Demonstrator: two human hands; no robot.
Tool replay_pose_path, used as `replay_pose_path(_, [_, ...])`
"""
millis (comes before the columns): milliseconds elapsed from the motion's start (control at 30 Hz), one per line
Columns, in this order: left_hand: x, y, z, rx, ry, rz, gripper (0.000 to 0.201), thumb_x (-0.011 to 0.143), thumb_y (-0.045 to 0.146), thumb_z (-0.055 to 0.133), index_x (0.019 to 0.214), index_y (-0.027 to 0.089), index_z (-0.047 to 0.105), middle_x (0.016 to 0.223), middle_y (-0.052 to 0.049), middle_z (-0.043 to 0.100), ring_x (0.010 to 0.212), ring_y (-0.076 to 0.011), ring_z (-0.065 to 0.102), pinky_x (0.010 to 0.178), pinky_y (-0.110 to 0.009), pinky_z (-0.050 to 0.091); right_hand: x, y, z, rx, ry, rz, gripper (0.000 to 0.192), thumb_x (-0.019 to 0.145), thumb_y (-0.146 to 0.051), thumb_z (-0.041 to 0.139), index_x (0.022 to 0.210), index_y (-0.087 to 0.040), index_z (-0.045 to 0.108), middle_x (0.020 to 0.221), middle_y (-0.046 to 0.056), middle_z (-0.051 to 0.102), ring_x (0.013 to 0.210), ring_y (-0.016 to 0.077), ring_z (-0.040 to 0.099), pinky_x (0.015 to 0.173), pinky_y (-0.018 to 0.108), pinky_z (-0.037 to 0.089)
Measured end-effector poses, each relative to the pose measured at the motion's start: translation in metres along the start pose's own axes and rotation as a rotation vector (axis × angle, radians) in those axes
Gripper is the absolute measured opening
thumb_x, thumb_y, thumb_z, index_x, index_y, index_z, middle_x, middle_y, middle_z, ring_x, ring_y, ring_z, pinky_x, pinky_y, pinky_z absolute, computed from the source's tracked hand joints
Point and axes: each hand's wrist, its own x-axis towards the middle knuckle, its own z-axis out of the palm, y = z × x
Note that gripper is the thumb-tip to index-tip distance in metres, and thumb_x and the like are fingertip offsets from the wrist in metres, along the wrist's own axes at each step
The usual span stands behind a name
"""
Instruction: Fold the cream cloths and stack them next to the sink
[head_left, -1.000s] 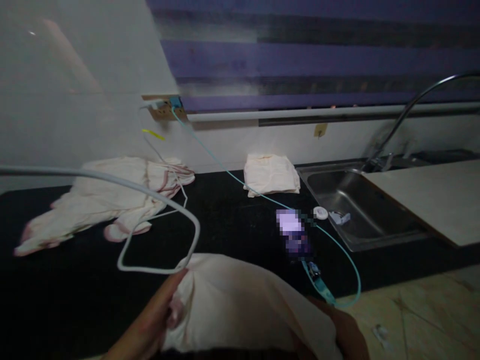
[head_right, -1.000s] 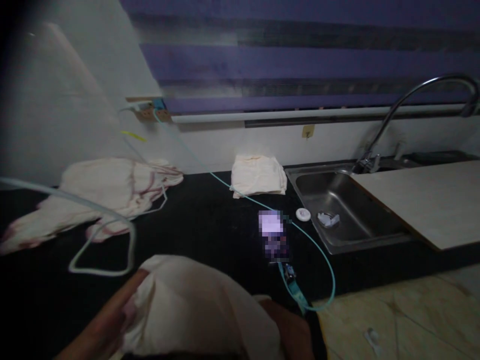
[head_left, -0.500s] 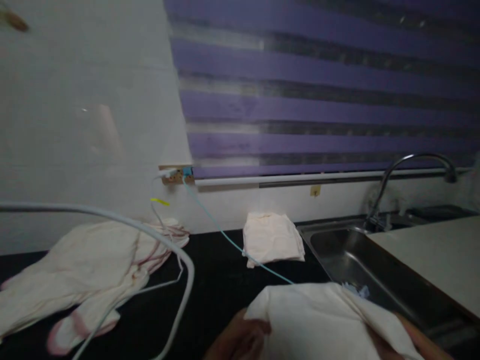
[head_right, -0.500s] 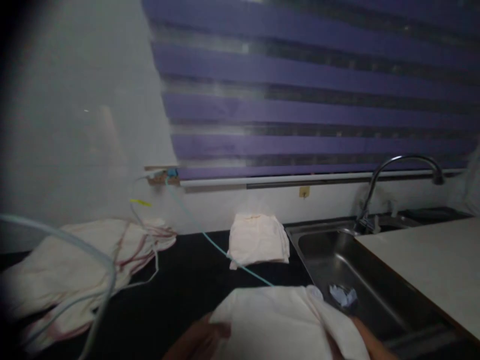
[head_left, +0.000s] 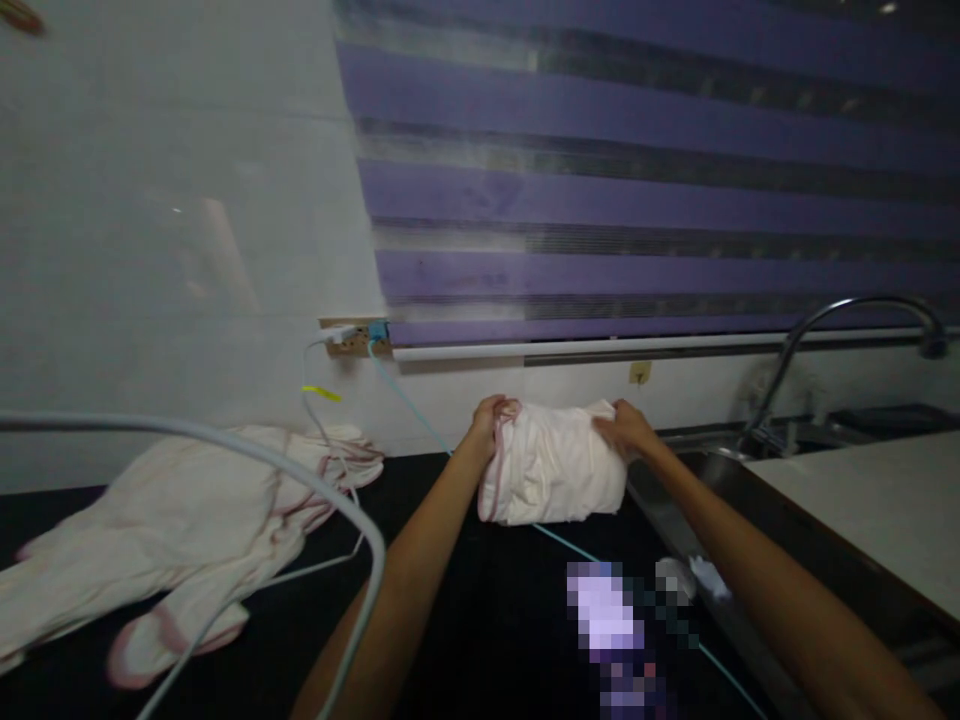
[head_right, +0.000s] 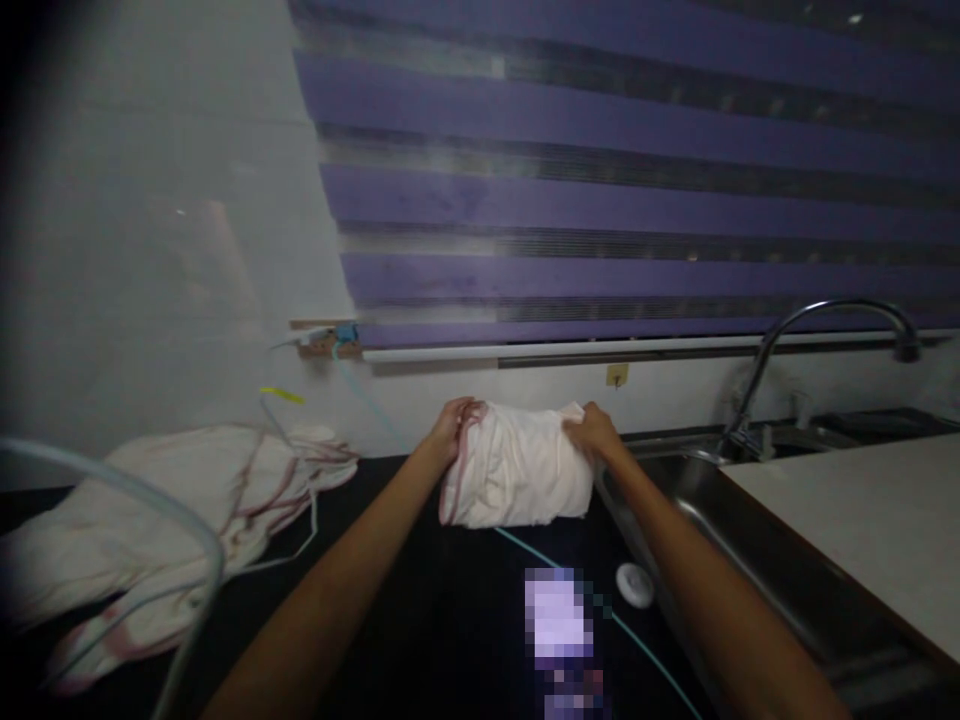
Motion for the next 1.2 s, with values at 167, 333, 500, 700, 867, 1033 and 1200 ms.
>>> replay_pose_path(167, [-0.006, -0.018, 0.007, 0.553, 0.059, 0.247, 0.06, 0.094, 0.025, 0.055, 0.151, 0.011, 0.044, 0.165, -0.022, 0.038, 0.159, -0.0305, 0.027, 0.132, -0.048, 0.017, 0.001, -0.018, 0.048, -0.097, -0.048, -0.177, 0.077, 0.092, -0.034, 0.071, 0.155, -0.002, 0.042, 0.159, 0.029, 0.047, 0.146, 0.0348, 0.049, 0.118, 0.042, 0.041])
replay_pose_path(333, [-0.033, -0.074, 0.016, 0.939, -0.245, 0.165, 0.055, 0.099, 0.035, 0.055, 0.15, 0.014, 0.056, 0.164, -0.018, 0.046, 0.158, -0.0398, 0.03, 0.131, -0.063, 0.013, -0.03, -0.027, 0.106, -0.144, -0.203, -0.281, 0.057, 0.106, -0.039, 0.047, 0.158, -0.017, 0.045, 0.171, 0.016, 0.035, 0.158, 0.0395, 0.027, 0.127, 0.064, 0.022])
replay_pose_path(500, [-0.034, -0.107, 0.01, 1.127, -0.316, 0.05, 0.066, 0.108, 0.043, 0.032, 0.168, 0.016, 0.031, 0.178, -0.012, 0.013, 0.164, -0.0442, 0.005, 0.129, -0.07, 0.001, -0.034, -0.021, 0.134, -0.285, -0.278, -0.283, 0.064, 0.11, -0.048, 0.031, 0.168, -0.02, 0.029, 0.177, 0.012, 0.022, 0.162, 0.044, 0.009, 0.125, 0.074, 0.011])
replay_pose_path(700, [-0.033, -0.095, 0.019, 1.236, -0.311, 0.087, 0.064, 0.108, 0.041, 0.029, 0.164, 0.012, 0.037, 0.176, -0.018, 0.018, 0.163, -0.0447, 0.011, 0.128, -0.072, 0.007, -0.022, -0.017, 0.135, -0.387, -0.281, -0.291, 0.068, 0.11, -0.051, 0.021, 0.17, -0.021, 0.021, 0.178, 0.011, 0.018, 0.163, 0.0419, 0.009, 0.124, 0.074, 0.017])
replay_pose_path(867, [-0.094, -0.07, 0.021, 1.029, -0.304, 0.676, 0.037, 0.103, 0.028, 0.041, 0.116, 0.009, 0.069, 0.135, -0.02, 0.066, 0.133, -0.0283, 0.056, 0.119, -0.045, 0.04, -0.022, -0.016, 0.136, -0.434, -0.276, -0.313, 0.068, 0.108, -0.049, 0.026, 0.17, -0.021, 0.022, 0.179, 0.011, 0.018, 0.163, 0.0419, 0.008, 0.124, 0.072, 0.019])
replay_pose_path(1033, [-0.171, -0.074, -0.017, 0.854, -0.303, 0.474, 0.038, 0.095, 0.029, 0.05, 0.058, 0.02, 0.046, 0.058, 0.0, 0.051, 0.058, -0.0132, 0.045, 0.062, -0.03, 0.037, -0.023, -0.018, 0.138, -0.392, -0.254, -0.279, 0.069, 0.109, -0.054, 0.02, 0.169, -0.021, 0.028, 0.177, 0.012, 0.023, 0.162, 0.0424, 0.012, 0.123, 0.075, 0.018])
replay_pose_path(1200, [-0.197, -0.084, -0.076, 0.733, -0.103, 0.069, 0.049, 0.088, 0.036, 0.052, 0.05, 0.022, 0.025, 0.047, 0.004, 0.023, 0.047, -0.0092, 0.024, 0.051, -0.028, 0.018, -0.028, -0.027, 0.125, -0.387, -0.267, -0.248, 0.066, 0.109, -0.051, 0.023, 0.166, -0.02, 0.032, 0.176, 0.013, 0.026, 0.162, 0.041, 0.014, 0.123, 0.078, 0.014])
